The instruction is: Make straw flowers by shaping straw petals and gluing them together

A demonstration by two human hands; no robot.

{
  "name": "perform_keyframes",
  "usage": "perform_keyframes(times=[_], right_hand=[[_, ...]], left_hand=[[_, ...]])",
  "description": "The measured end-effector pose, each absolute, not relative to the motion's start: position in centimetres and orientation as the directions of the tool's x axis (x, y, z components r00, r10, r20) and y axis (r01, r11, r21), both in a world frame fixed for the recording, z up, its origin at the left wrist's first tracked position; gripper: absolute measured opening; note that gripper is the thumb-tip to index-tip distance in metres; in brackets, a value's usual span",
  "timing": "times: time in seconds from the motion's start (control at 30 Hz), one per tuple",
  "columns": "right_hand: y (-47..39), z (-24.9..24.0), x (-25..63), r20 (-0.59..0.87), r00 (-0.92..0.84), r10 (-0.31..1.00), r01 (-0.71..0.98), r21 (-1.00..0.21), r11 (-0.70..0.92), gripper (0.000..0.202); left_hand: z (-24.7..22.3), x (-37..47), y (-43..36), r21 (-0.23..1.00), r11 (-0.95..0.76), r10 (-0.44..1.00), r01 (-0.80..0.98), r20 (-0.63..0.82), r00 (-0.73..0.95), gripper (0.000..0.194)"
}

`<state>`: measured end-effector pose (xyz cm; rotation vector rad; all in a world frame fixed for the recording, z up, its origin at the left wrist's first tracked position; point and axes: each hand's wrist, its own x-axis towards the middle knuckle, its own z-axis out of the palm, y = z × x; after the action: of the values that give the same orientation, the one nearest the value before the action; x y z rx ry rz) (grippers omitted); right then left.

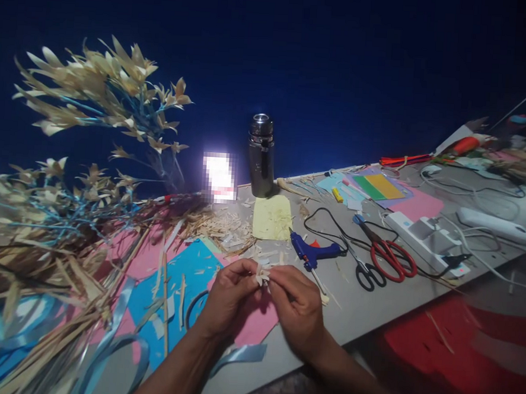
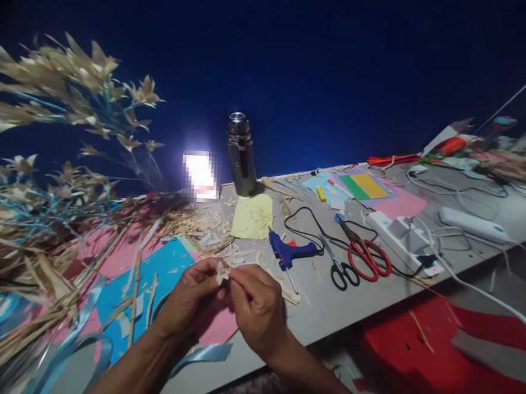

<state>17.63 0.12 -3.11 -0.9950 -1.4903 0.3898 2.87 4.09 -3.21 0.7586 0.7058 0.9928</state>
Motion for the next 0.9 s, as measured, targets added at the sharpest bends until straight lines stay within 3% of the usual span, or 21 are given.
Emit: perform_keyframes(times=[0.1,0.17,0.23,0.37,0.47,0.63,0.77,0.9], right_hand=[[0.1,-3.4,17.7,0.712,0.082,0.697,0.439,-0.654,0.616,0.03],[0.1,-3.3,17.8,0.711,0.085,0.699,0.437,-0.657,0.615,0.028],[0.0,-2.9,18.1,0.63,0.109,0.769,0.359,-0.746,0.561,0.022],[0.1,-1.9,18.8,0.329,0.093,0.94,0.121,-0.941,0.317,0.014],[0.3,-1.4,19.2,0.224,0.058,0.973,0.048,-0.974,0.221,0.014],[0.5,-1.0,19.6,0.152,0.02,0.988,0.064,-0.987,0.15,0.015],[0.4,-1.0,19.7,0.166,0.026,0.986,0.11,-0.981,0.162,0.013],[0.1,-1.2,19.3,0.361,0.111,0.926,0.243,-0.913,0.327,0.015]], left_hand=[[-2.9,2.9,4.1,0.83,0.329,0.916,-0.45,-0.165,0.365,0.025],[-2.6,2.8,4.2,0.857,0.301,0.922,-0.417,-0.151,0.355,0.025],[-2.4,2.8,4.3,0.876,0.277,0.93,-0.395,-0.14,0.34,0.024],[-2.2,2.7,4.3,0.894,0.253,0.939,-0.37,-0.135,0.316,0.022],[-2.0,2.7,4.2,0.908,0.24,0.939,-0.344,-0.127,0.319,0.022],[-2.2,2.6,4.2,0.914,0.237,0.925,-0.328,-0.109,0.363,0.019],[-2.2,2.6,4.0,0.933,0.21,0.921,-0.292,-0.089,0.38,0.017],[-1.7,3.0,3.5,0.937,0.208,0.93,-0.281,-0.101,0.353,0.017]])
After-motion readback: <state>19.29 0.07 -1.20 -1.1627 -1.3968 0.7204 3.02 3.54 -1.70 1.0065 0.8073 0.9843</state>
